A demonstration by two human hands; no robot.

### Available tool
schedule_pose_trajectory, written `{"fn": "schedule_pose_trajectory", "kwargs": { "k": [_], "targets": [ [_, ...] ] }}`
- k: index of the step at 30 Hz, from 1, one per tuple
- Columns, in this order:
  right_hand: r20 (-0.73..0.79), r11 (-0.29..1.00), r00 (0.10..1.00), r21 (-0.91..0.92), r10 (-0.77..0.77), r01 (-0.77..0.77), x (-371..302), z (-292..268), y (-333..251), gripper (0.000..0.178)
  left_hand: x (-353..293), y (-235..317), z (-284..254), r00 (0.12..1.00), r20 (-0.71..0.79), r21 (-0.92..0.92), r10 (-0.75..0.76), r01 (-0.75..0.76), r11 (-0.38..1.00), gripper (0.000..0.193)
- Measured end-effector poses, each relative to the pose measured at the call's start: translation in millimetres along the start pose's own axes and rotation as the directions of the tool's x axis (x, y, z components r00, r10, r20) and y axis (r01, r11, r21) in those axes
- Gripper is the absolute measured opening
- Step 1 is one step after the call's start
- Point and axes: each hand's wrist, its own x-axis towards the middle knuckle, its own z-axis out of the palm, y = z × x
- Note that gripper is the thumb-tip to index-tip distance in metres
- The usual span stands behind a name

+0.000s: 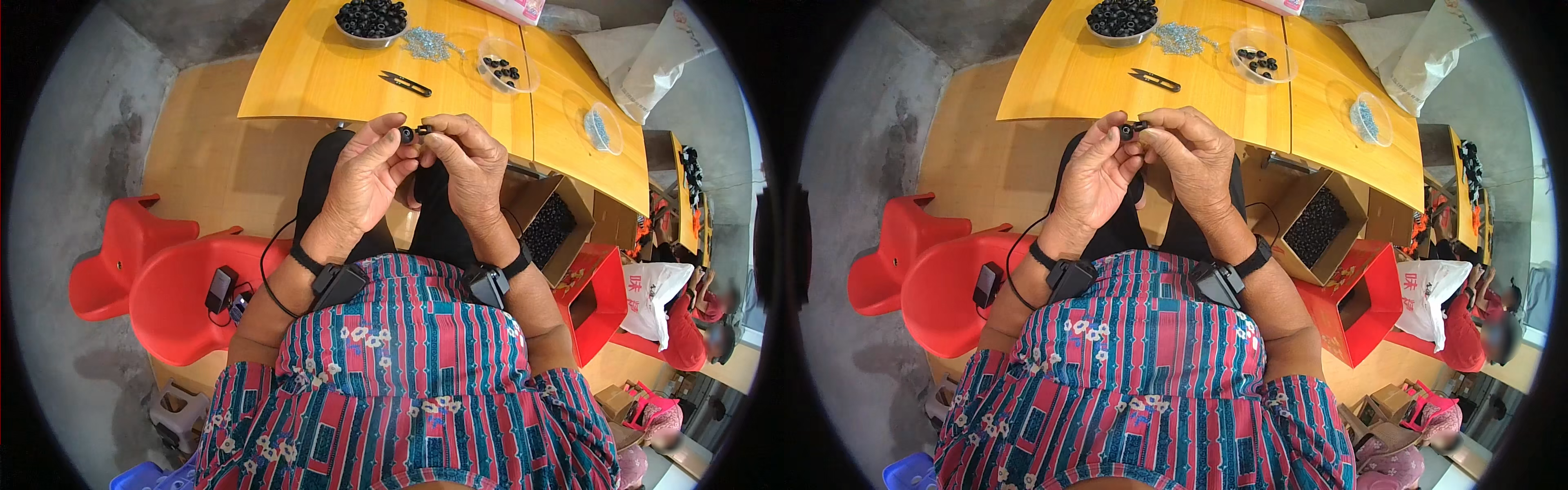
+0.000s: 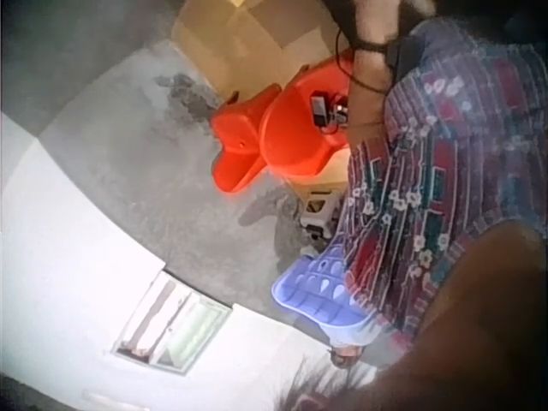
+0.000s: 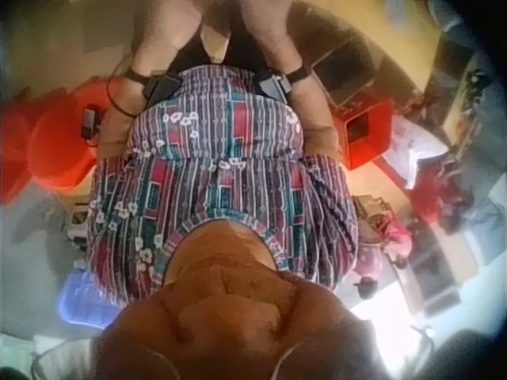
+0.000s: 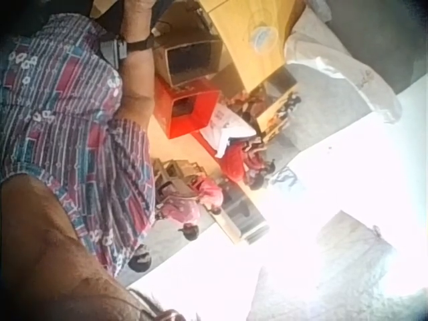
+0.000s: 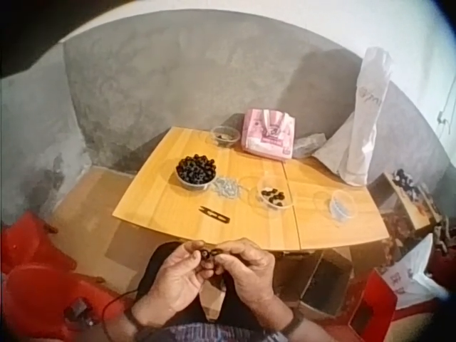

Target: The person assembles small plastic shells and metal clips by hand at a work surface, picking up components from plastic bins and fitting them together.

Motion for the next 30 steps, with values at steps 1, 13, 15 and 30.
{"fn": "schedule_pose_trajectory", "kwargs": {
  "k": [1,13,15,30],
  "targets": [
    [0.009,1.0,1.0,-0.017,-0.006,0.006,-0.1,0.0,0.0,0.014,-0.3,-0.1,-0.2,1.0,-0.004,0.0,0.003,-0.003,1.0,0.022],
    [0.048,0.995,0.999,-0.104,-0.004,0.009,0.5,-1.5,-2.6,0.014,-0.2,-0.2,1.3,0.999,0.011,0.066,0.044,-0.045,0.997,0.017],
    [0.045,0.997,0.999,-0.082,0.007,-0.003,-0.1,-1.6,-2.8,0.013,-0.2,-0.4,1.1,0.999,0.002,0.073,0.045,-0.045,0.996,0.016],
    [0.087,0.979,0.996,-0.199,-0.034,0.051,2.3,-4.1,-3.7,0.013,0.1,1.0,2.5,0.998,-0.009,0.127,0.064,-0.062,0.99,0.014]
  ]
}}
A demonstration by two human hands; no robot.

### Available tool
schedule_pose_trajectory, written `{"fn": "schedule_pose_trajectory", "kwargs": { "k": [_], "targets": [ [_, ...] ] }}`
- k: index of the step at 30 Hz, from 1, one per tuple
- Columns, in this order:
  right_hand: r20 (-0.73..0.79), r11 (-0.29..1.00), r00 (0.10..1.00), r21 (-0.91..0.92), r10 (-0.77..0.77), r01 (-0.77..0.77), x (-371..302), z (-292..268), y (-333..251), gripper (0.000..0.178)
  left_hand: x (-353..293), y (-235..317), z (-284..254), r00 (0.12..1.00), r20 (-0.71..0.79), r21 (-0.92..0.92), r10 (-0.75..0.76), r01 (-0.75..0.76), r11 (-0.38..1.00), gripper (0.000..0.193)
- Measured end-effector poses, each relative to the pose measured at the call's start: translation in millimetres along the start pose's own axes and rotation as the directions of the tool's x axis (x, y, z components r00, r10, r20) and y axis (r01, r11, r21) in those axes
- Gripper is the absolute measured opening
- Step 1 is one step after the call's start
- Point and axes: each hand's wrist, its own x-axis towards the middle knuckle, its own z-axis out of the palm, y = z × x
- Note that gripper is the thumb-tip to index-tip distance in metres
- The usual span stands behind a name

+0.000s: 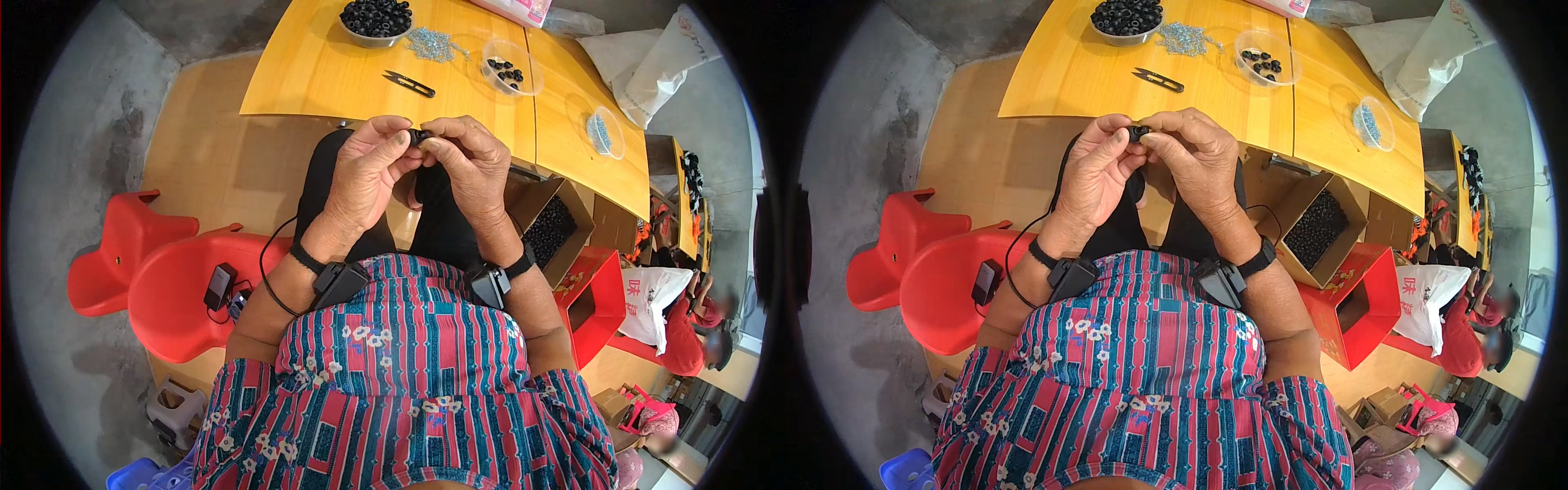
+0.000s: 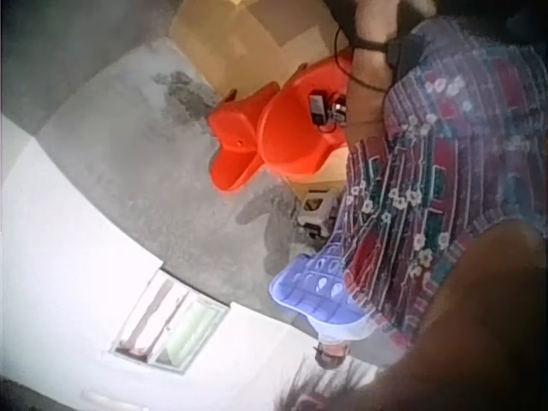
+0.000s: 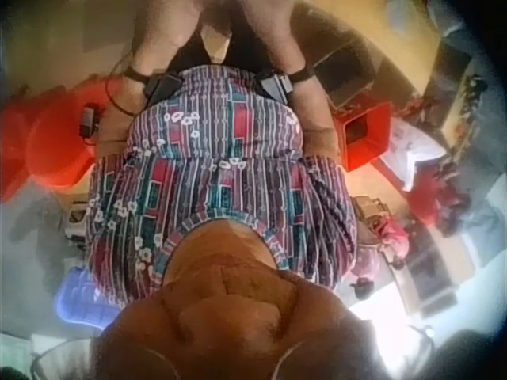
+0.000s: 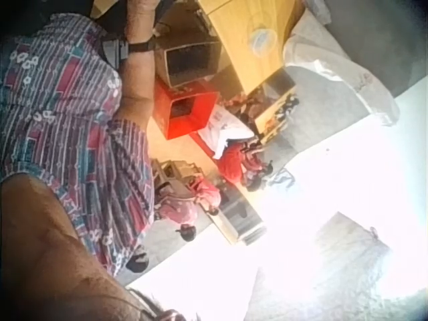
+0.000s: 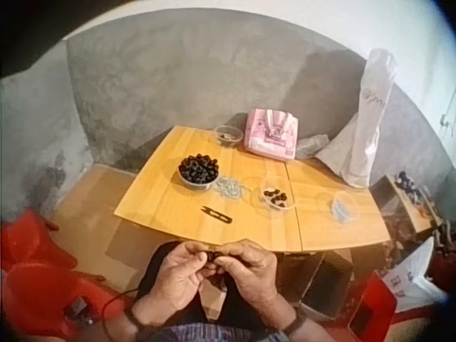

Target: The person assembles small plastic shells and metal clips by hand at a work surface, picking up components from plastic bins and fitting them together.

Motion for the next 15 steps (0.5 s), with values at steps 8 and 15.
{"fn": "schedule_pose_trajectory", "kwargs": {
  "k": [8,15],
  "targets": [
    [-0.038,0.979,0.993,-0.171,-0.115,0.107,-1.1,1.6,2.9,0.014,1.2,-0.5,-1.8,1.0,-0.025,0.027,0.006,-0.006,1.0,0.012],
    [-0.04,0.942,0.975,-0.27,-0.218,0.199,-1.8,4.2,-0.6,0.015,0.9,-1.2,-3.7,1.0,-0.013,-0.019,-0.006,0.006,1.0,0.012]
  ]
}}
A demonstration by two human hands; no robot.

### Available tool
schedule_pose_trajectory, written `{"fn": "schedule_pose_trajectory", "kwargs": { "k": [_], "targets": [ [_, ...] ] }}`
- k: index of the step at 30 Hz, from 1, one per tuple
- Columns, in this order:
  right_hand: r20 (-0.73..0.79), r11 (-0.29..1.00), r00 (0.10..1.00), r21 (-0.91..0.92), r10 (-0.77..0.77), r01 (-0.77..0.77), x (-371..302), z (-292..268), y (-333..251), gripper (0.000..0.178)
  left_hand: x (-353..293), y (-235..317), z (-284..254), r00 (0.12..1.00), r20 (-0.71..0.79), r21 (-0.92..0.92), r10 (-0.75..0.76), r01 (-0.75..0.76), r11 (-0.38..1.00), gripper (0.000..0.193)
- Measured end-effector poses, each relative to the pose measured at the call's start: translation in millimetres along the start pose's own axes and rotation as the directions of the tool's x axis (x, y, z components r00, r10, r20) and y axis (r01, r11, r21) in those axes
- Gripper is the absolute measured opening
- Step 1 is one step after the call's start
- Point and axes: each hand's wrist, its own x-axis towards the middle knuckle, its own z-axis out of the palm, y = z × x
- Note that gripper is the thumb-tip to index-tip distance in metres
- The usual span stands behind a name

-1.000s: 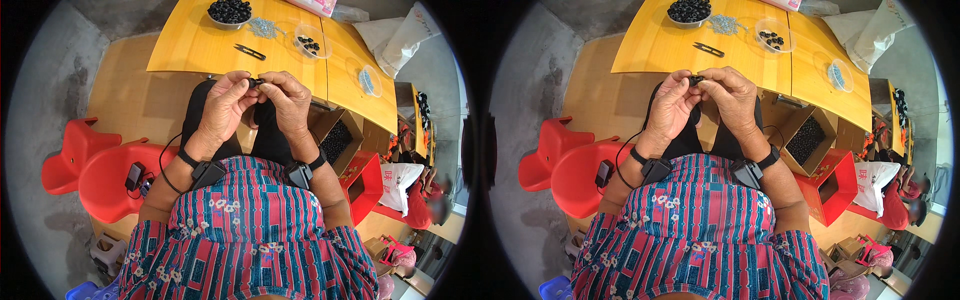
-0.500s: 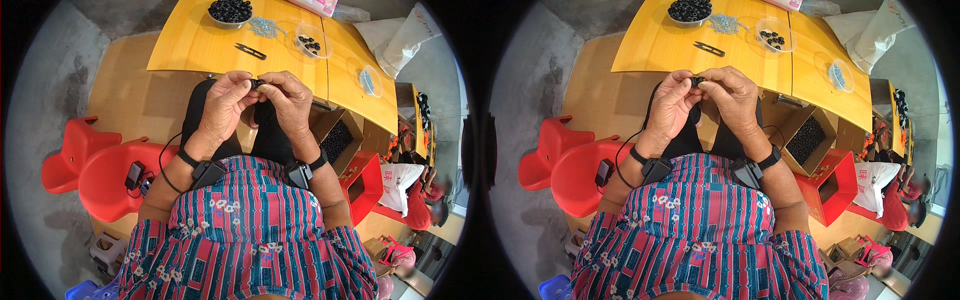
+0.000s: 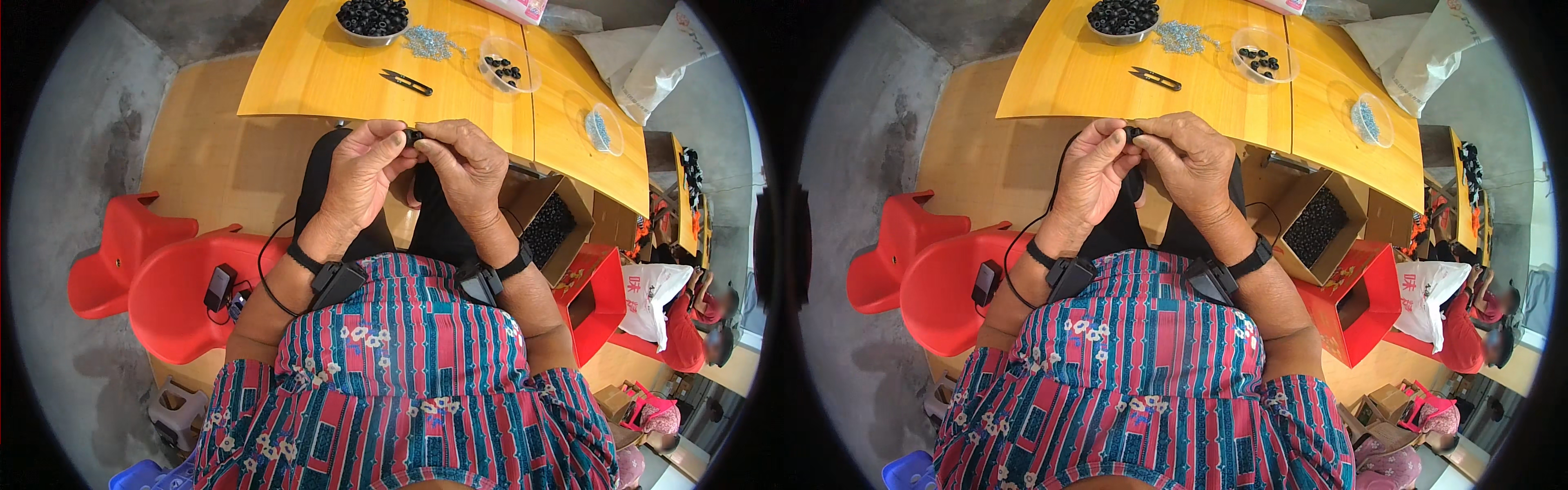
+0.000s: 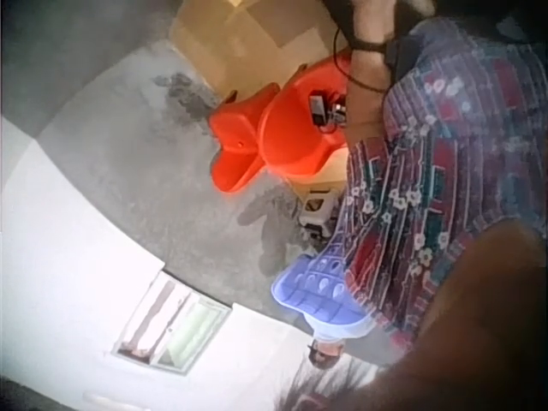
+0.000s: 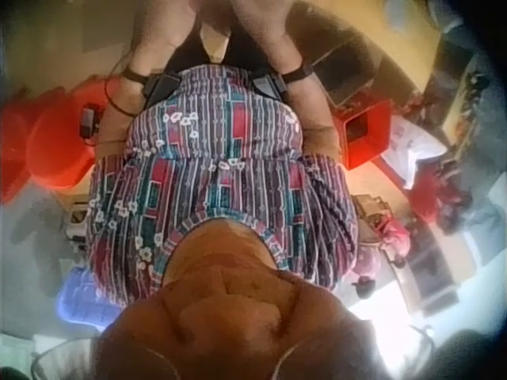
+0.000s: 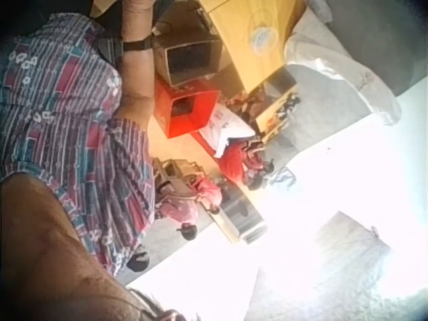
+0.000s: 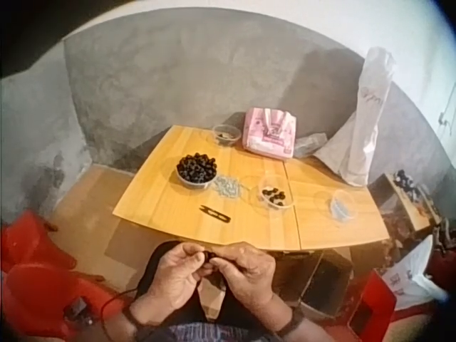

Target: The person assembles small plastic shells and metal clips by hand at a work surface, picking up components from plastic bins and fitting them together.

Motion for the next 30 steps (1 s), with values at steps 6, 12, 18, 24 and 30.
{"fn": "schedule_pose_trajectory", "kwargs": {
  "k": [6,12,18,24,30],
  "targets": [
    [-0.02,0.999,0.999,0.042,0.027,-0.026,-2.3,0.4,0.5,0.015,-0.1,-0.8,0.2,1.0,0.009,-0.019,-0.011,0.011,1.0,0.013],
    [0.058,0.955,0.98,0.219,0.19,-0.198,-0.8,-1.0,4.6,0.01,0.0,-1.1,-5.0,1.0,0.006,0.005,-0.001,0.001,1.0,0.015],
    [0.085,0.839,0.929,0.407,0.359,-0.361,-2.0,3.3,3.5,0.007,0.2,-0.9,-1.2,1.0,-0.006,0.028,0.009,-0.009,1.0,0.014],
    [0.138,0.715,0.864,0.506,0.484,-0.482,-1.7,4.6,-6.3,0.01,-0.3,-3.0,1.4,0.998,-0.047,0.024,0.028,-0.027,0.999,0.016],
    [0.14,0.67,0.827,0.52,0.545,-0.53,0.5,7.1,-15.7,0.014,0.1,-4.2,-0.7,0.997,-0.078,0.011,0.022,-0.021,1.0,0.015]
  ]
}}
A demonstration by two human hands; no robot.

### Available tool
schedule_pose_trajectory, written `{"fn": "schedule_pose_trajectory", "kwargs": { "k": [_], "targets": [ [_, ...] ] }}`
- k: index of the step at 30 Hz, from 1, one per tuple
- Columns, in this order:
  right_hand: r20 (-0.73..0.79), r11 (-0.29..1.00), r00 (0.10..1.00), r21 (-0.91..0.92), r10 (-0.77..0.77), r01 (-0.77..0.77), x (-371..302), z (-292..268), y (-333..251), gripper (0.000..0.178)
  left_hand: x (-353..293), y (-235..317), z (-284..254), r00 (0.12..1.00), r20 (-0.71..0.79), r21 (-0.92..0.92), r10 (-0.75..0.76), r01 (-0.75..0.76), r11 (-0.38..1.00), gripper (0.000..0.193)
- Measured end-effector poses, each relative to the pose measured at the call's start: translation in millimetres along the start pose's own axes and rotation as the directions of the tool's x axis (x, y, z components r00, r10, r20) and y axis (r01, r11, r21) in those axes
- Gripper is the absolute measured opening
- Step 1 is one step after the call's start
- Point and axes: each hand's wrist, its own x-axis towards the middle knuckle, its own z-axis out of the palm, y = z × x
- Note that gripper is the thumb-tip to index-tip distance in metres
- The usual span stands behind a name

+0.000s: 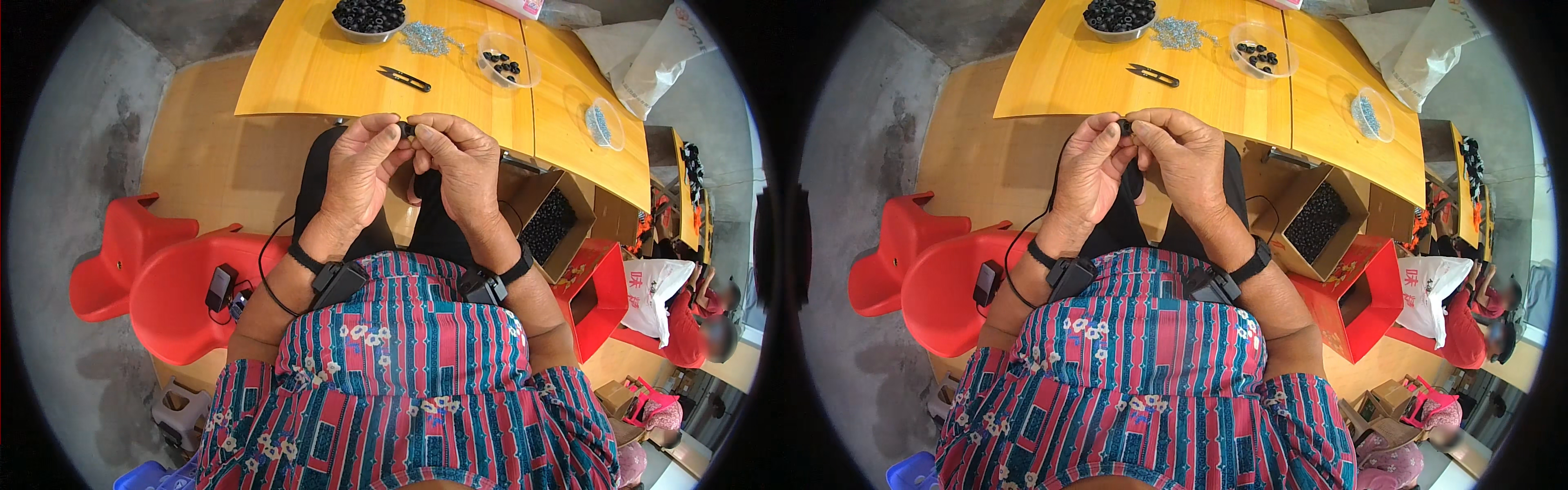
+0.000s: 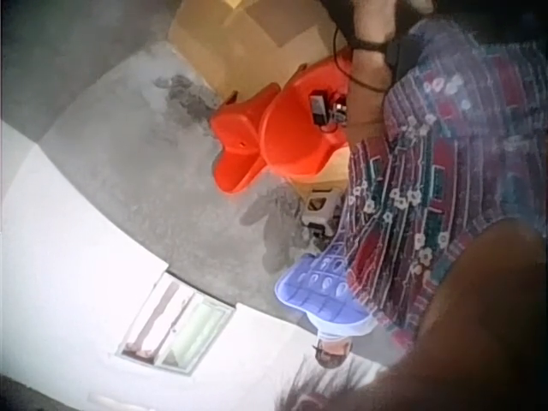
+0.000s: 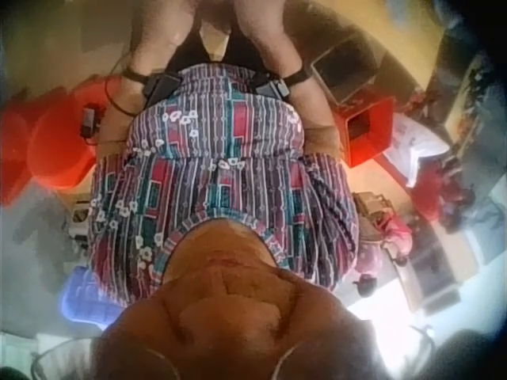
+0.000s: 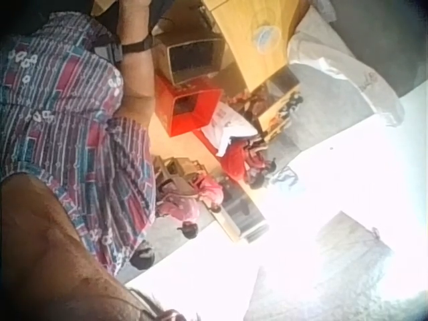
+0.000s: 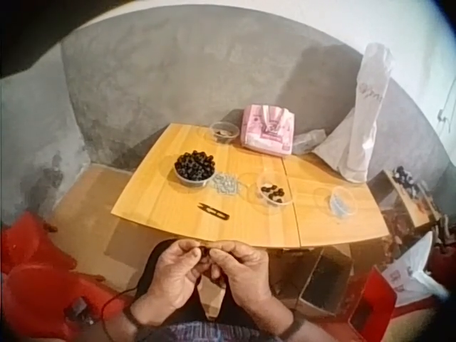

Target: The person assembles small plastic shells and metal clips by hand at a work surface, picking up components from plastic bins and fitting them together.

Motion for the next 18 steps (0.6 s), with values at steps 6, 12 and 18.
{"fn": "schedule_pose_trajectory", "kwargs": {
  "k": [6,12,18],
  "targets": [
    [-0.036,0.99,0.998,-0.136,-0.052,0.047,-1.3,3.1,2.0,0.014,0.9,-2.9,-1.2,1.0,-0.005,-0.015,0.014,-0.014,1.0,0.013],
    [-0.051,0.984,0.993,-0.147,-0.106,0.097,-0.7,3.2,5.0,0.013,0.9,-2.4,-0.3,1.0,0.005,-0.021,0.008,-0.008,1.0,0.012],
    [0.016,0.939,0.972,-0.257,-0.233,0.23,-0.3,0.8,7.9,0.014,1.3,-2.4,-3.3,1.0,0.012,-0.027,0.009,-0.009,1.0,0.012]
  ]
}}
